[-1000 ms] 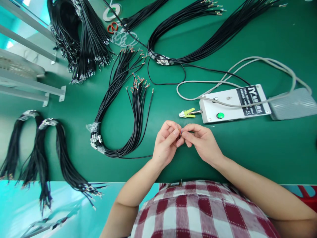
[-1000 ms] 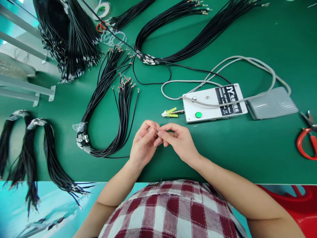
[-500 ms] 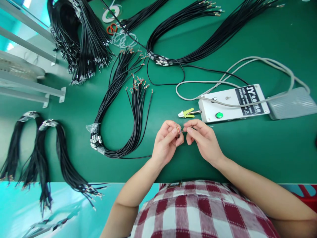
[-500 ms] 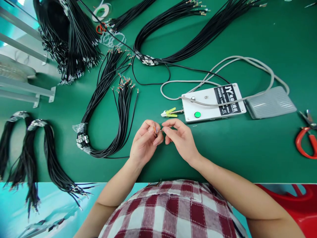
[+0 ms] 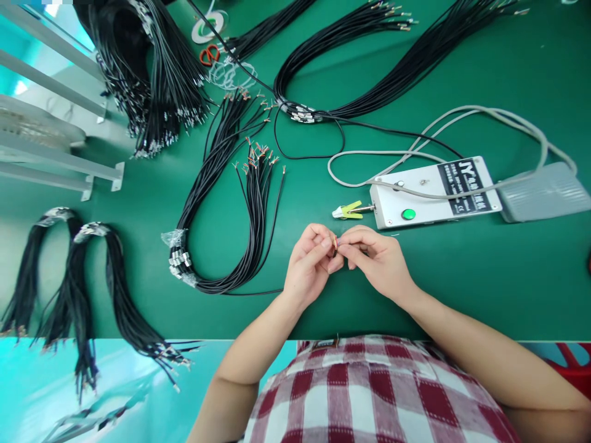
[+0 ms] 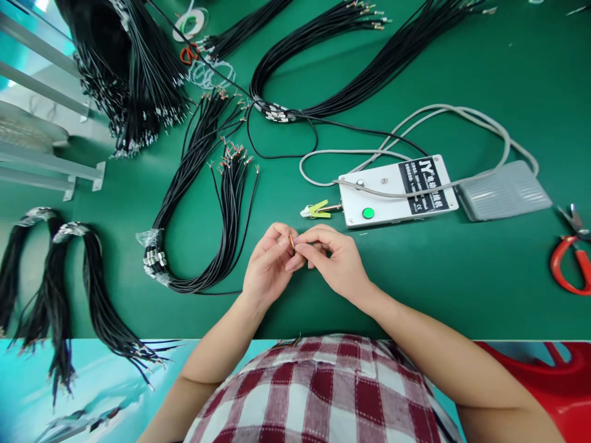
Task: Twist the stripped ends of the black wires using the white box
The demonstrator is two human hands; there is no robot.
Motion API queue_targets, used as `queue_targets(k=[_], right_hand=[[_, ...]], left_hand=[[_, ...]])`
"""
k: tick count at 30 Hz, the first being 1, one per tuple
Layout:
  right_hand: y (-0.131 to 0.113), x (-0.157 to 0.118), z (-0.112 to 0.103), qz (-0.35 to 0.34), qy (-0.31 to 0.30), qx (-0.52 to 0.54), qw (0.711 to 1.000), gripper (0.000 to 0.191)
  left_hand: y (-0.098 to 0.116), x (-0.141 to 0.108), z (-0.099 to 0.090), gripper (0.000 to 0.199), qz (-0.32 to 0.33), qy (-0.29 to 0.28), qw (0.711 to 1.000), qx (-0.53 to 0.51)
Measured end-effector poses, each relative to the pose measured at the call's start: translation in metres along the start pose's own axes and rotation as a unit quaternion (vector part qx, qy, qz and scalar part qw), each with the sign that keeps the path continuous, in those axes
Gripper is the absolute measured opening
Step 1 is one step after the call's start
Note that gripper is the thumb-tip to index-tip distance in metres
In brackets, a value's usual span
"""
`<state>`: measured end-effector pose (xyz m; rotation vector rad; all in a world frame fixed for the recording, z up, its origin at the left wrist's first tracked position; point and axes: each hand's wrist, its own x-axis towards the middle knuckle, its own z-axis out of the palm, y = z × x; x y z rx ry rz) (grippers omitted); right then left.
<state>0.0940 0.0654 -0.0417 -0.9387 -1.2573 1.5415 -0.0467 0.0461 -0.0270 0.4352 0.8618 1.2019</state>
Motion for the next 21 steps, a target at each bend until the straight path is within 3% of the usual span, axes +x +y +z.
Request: queue_targets(k=[6,12,21], right_hand=[[-0.002,-0.001,-0.003,0.008,-0.013,-0.02,1.0,0.012],[-0.003,0.0,-0.003,0.067,-0.017,-0.024,0.997,0.029],[-0.007,-0.002,-0.001,0.039,-0.027,-0.059,0.997,0.023]], left_hand=[[-0.001,0.001,-0.005,0.026,0.038,-0.015,0.994,0.097],[-0.008,0.002,-0.013,0.012,0.146,-0.031,0.967,0.204],[-0.007,-0.002,-0.002,0.019,0.094,0.045,0.982,0.155]])
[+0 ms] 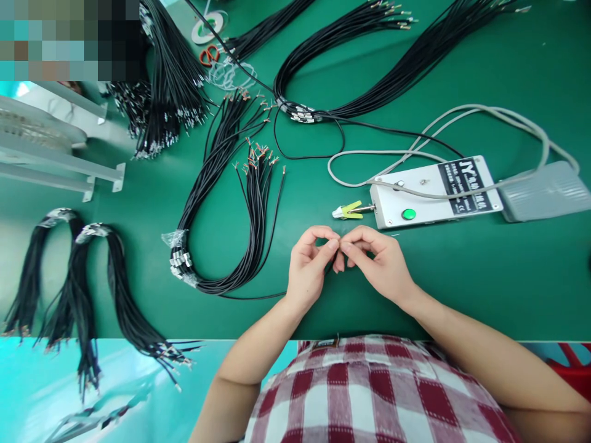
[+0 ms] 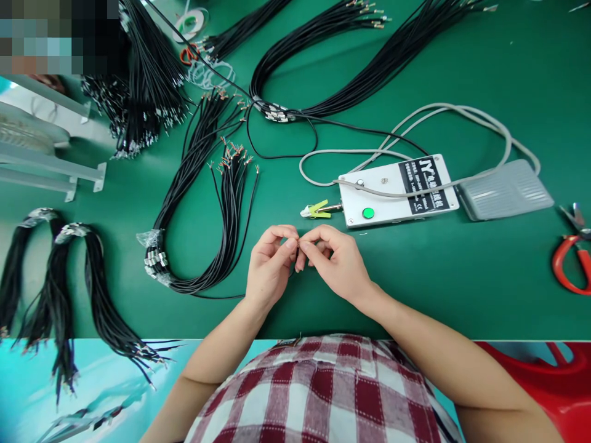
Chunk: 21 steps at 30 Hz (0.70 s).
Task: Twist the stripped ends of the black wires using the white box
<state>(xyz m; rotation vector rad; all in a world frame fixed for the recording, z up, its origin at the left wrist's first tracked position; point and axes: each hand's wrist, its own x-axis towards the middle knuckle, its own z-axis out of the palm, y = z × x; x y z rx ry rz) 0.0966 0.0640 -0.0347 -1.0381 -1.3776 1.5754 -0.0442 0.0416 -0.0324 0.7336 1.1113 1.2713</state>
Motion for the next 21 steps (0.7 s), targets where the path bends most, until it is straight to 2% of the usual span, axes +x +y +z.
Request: queue_targets(k=[2,5,8,10,12,16,18,21], right_hand=[[0.0023,-0.0007,-0.0014,-0.015,0.004,-0.037,0.999,0.02],[0.0054,-0.001,-0.0042,-0.037,0.018,-0.106,0.994,0.015],[0.0064,-0.001,-0.0063,-0.048,0.022,-0.149,0.987,0.013],[0.0064,-0.0013,-0.0071,-0.049,0.019,-0.158,0.986,0.013],[0.0066,-0.0015,-0.0078,-0.045,0.017,-0.163,0.986,0.014],[0.0085,-0.0005,-0.0085,-0.021,0.016,-0.15,0.988,0.016],[0.0097,0.0006,-0.0085,-0.008,0.013,-0.132,0.991,0.017],[0.0103,0.0022,-0.0084,-0.001,0.011,-0.111,0.994,0.017]], left_hand=[[-0.0011,-0.0017,-0.0005,0.018,0.01,0.01,0.999,0.033],[-0.0035,-0.0061,-0.0033,0.012,0.065,0.026,0.989,0.129],[-0.0055,-0.0099,-0.0068,0.006,0.138,0.028,0.96,0.241],[-0.006,-0.0106,-0.0084,0.007,0.164,0.02,0.944,0.286],[-0.0056,-0.0093,-0.0091,0.009,0.155,0.014,0.943,0.294],[-0.0031,-0.0043,-0.0089,0.014,0.055,-0.018,0.976,0.209],[-0.0024,-0.003,-0.0086,0.015,0.023,-0.023,0.984,0.177],[-0.0027,-0.0037,-0.0078,0.012,0.071,0.018,0.974,0.215]])
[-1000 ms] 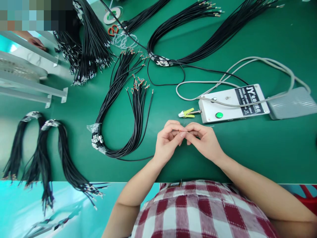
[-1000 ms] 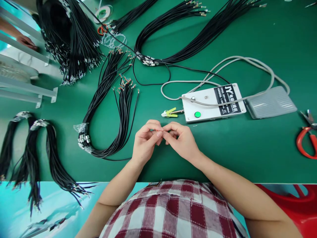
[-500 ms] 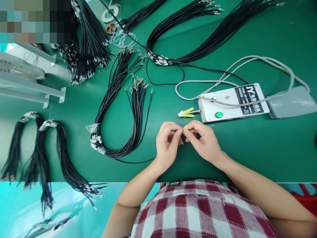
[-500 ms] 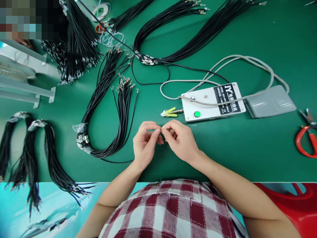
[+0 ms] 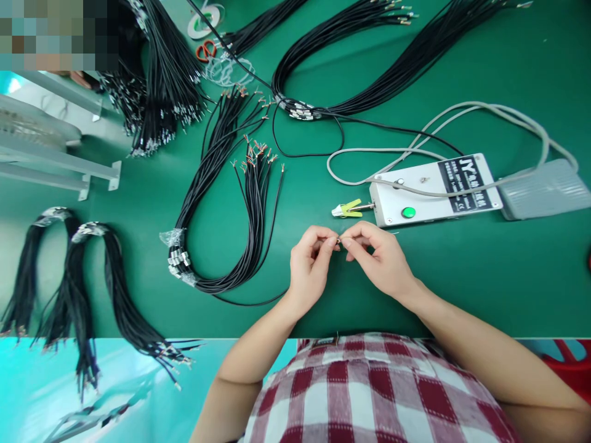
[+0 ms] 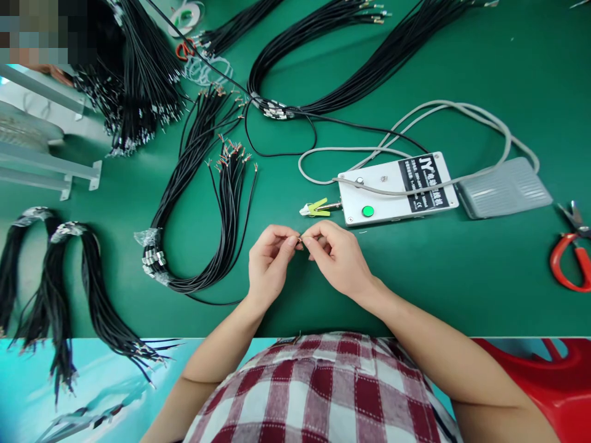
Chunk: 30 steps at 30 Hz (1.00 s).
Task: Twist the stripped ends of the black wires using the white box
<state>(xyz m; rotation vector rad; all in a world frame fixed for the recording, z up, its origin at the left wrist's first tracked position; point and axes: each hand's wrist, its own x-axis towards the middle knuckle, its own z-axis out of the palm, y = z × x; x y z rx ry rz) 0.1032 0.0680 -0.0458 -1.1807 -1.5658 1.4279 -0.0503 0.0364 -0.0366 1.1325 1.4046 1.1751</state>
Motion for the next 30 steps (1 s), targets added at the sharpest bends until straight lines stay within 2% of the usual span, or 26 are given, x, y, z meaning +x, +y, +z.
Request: queue_targets(k=[3,6,9,11,15,17,19,25,30], right_hand=[[-0.001,0.0,-0.002,-0.007,-0.003,0.006,1.0,0.017],[-0.003,-0.001,-0.009,-0.046,0.002,-0.033,0.998,0.015],[-0.01,-0.004,-0.016,-0.118,0.053,-0.138,0.982,0.011],[-0.018,-0.004,-0.016,-0.173,0.064,-0.25,0.95,0.019],[-0.034,0.002,-0.008,-0.255,0.026,-0.461,0.85,0.032],[-0.037,0.008,-0.004,-0.268,0.01,-0.515,0.814,0.028],[-0.036,0.013,-0.001,-0.275,-0.006,-0.542,0.794,0.023],[-0.025,0.019,-0.007,-0.305,-0.023,-0.55,0.777,0.023],[-0.029,0.013,-0.022,-0.283,0.016,-0.572,0.77,0.023]], left_hand=[[0.0,0.0,0.0,0.012,0.04,0.027,0.998,0.036],[0.002,0.006,-0.004,0.017,-0.011,-0.007,1.0,-0.019],[0.003,0.016,-0.012,0.025,-0.076,-0.025,0.989,-0.121],[0.003,0.022,-0.016,0.029,-0.1,-0.036,0.978,-0.179],[0.004,0.027,-0.02,0.033,-0.125,-0.067,0.964,-0.226],[0.004,0.026,-0.02,0.035,-0.133,-0.073,0.961,-0.232],[0.004,0.026,-0.02,0.038,-0.14,-0.075,0.959,-0.235],[0.002,0.026,-0.02,0.04,-0.143,-0.081,0.961,-0.224],[0.004,0.026,-0.021,0.038,-0.13,-0.066,0.965,-0.219]])
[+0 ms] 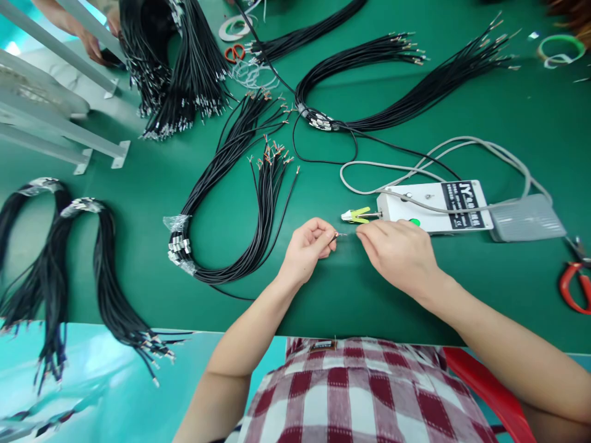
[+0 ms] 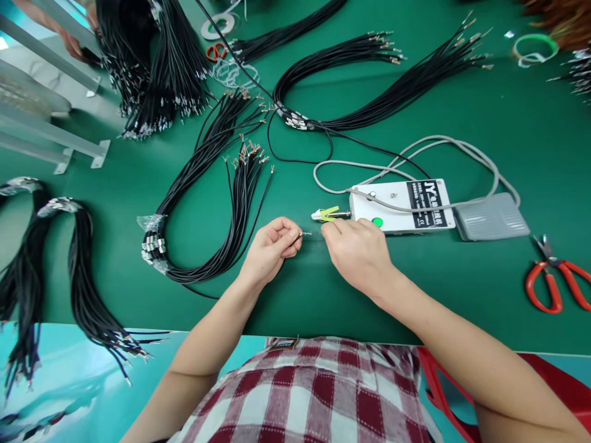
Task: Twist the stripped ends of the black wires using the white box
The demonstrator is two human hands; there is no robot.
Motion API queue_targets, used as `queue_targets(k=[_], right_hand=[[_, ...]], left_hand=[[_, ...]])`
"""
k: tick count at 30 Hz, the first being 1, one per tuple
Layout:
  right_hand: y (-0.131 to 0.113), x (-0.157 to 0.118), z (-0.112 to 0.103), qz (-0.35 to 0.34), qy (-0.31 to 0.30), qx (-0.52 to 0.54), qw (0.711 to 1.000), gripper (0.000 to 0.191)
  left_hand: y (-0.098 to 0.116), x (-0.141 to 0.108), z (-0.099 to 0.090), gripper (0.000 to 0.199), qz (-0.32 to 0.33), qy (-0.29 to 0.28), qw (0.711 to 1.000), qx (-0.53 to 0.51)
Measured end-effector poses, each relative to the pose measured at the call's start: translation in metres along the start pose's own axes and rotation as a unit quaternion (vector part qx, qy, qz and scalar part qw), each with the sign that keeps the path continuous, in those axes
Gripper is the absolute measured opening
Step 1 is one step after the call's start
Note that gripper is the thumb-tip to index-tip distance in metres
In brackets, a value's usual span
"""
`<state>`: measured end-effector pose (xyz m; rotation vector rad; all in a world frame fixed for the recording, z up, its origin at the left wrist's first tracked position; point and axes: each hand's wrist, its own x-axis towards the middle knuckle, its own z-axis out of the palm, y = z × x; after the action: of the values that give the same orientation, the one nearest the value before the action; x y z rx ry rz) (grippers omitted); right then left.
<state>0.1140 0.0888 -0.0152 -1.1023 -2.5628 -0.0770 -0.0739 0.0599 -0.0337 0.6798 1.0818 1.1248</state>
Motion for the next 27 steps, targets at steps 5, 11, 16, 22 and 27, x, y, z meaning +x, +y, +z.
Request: queue_targets(k=[5,11,16,22,27], right_hand=[[-0.011,0.004,-0.006,-0.029,-0.004,0.006,1.0,0.026],[-0.019,0.012,0.001,-0.066,-0.045,0.017,0.997,0.023],[-0.016,0.013,-0.005,-0.04,-0.106,0.013,0.994,0.015],[-0.016,0.012,-0.009,0.009,-0.126,0.035,0.991,0.015],[-0.018,0.009,-0.014,0.027,-0.083,0.093,0.992,0.02]], left_hand=[[0.001,-0.001,0.001,0.038,-0.008,-0.015,1.0,-0.015],[-0.002,-0.001,0.004,0.042,-0.037,-0.025,0.999,-0.03],[-0.005,-0.002,0.005,0.042,-0.028,-0.02,0.999,0.026],[-0.018,-0.007,0.005,0.017,0.222,0.046,0.925,0.304],[-0.023,-0.009,0.002,0.016,0.397,0.05,0.816,0.416]])
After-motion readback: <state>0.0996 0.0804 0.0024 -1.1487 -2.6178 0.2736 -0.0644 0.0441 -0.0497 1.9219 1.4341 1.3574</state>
